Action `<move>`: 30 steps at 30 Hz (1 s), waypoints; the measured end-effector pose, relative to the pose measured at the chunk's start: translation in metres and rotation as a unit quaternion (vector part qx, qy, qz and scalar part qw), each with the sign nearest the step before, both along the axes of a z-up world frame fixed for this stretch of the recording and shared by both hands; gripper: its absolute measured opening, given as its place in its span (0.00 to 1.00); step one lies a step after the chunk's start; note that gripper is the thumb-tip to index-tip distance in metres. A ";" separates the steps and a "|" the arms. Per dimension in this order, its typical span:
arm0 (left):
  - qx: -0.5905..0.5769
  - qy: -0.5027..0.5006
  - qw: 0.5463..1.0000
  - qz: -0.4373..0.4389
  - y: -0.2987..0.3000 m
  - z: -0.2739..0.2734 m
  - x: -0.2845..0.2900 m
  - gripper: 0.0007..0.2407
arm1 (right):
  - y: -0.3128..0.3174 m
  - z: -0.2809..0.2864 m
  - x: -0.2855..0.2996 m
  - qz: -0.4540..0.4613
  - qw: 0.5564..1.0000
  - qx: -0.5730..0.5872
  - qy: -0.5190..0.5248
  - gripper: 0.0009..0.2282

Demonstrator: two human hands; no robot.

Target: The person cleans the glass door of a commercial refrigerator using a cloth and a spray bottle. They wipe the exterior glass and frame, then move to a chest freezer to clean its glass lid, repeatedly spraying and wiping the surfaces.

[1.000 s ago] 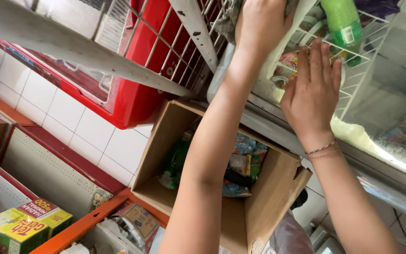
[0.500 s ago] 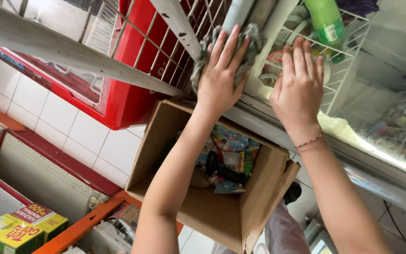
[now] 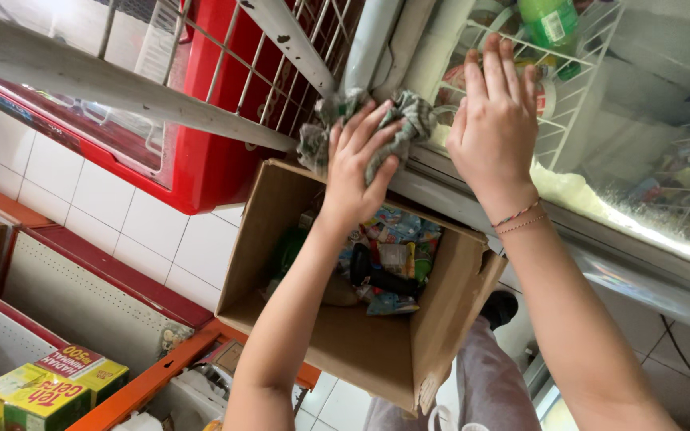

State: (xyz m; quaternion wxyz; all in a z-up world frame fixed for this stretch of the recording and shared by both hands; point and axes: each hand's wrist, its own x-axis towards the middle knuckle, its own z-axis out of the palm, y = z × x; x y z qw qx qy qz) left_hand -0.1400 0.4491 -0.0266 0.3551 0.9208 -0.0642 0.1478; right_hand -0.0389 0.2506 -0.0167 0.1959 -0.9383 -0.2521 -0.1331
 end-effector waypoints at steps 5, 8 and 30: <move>-0.008 -0.032 0.999 -0.030 -0.034 -0.018 -0.018 0.21 | 0.002 0.003 0.002 -0.003 1.000 -0.014 -0.001 0.22; 0.031 -0.060 0.998 -0.016 -0.063 -0.025 -0.034 0.22 | -0.001 0.011 0.004 0.012 1.000 0.001 0.020 0.20; 0.216 -0.154 0.947 -0.180 -0.311 -0.008 -0.059 0.22 | -0.262 0.004 -0.181 -0.192 0.817 0.543 0.010 0.09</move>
